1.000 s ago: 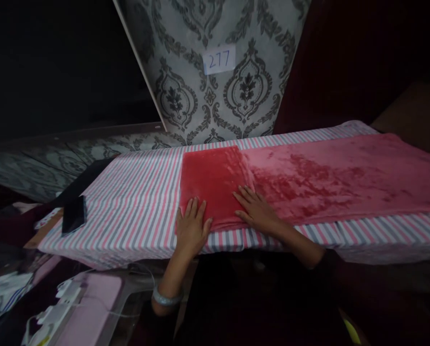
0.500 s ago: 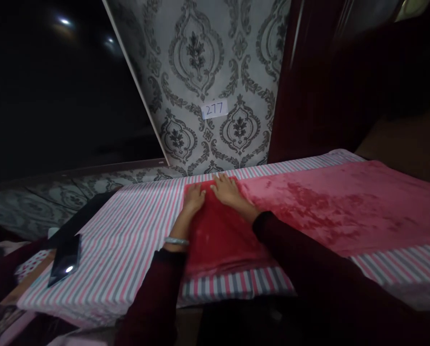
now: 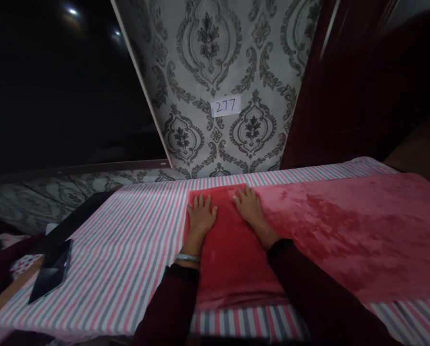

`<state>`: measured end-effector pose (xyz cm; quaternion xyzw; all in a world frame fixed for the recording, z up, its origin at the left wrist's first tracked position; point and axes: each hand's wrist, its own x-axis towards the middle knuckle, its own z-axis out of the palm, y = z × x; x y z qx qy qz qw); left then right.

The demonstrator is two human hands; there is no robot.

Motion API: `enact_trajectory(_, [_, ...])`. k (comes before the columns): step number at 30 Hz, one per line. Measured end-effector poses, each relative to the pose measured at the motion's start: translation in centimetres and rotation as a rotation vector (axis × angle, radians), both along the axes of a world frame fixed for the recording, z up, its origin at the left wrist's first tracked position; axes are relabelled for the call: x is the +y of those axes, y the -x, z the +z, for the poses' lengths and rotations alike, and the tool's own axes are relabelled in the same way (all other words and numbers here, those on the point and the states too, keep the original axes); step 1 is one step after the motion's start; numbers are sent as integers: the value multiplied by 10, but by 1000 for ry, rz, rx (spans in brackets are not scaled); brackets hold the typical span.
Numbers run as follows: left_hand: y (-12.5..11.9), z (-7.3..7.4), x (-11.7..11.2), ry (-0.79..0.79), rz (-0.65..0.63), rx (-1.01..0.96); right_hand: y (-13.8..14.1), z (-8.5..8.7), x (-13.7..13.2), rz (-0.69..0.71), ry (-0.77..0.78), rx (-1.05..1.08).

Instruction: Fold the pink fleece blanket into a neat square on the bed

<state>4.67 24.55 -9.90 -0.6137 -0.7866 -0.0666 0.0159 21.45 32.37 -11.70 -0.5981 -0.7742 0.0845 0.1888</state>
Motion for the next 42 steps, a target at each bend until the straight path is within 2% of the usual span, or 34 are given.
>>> enact_trajectory(3, [0, -1, 0, -8, -4, -10, -9, 1, 5, -132, -8, 109])
enact_trajectory(9, [-1, -2, -2, -58, 8, -6, -11, 3, 0, -110, -35, 72])
enact_trajectory(13, [-1, -2, -3, -93, -9, 5, -9, 5, -3, -73, -42, 165])
enact_trajectory(15, [-2, -2, -4, -79, -16, 5, -10, 6, -5, -105, -29, 203])
enact_trajectory(18, [-3, -1, -4, -27, -17, -9, -12, 8, -6, -203, 72, 176])
enact_trajectory(21, [0, 7, -1, 58, -13, -51, -13, 13, -7, -227, 134, 126])
enact_trajectory(24, [5, 24, 8, 139, -14, -104, -9, 27, -4, -201, 102, 103])
enact_trajectory(27, [10, 39, 21, 120, -17, -104, 1, 44, 0, -82, -24, 33])
enact_trajectory(29, [10, 40, 29, 82, -15, -93, 9, 48, 2, 17, -86, -35])
enact_trajectory(32, [9, 26, 35, 59, -18, -81, 15, 32, 3, 86, -48, -135])
enact_trajectory(35, [8, 5, 35, 50, -14, -73, 11, 6, 3, 64, 3, -201])
enact_trajectory(37, [9, -3, 35, 40, -17, -71, 7, -5, 4, 46, 6, -212])
enact_trajectory(42, [11, -5, 36, 31, -40, -101, 2, -5, 7, 68, -4, -209])
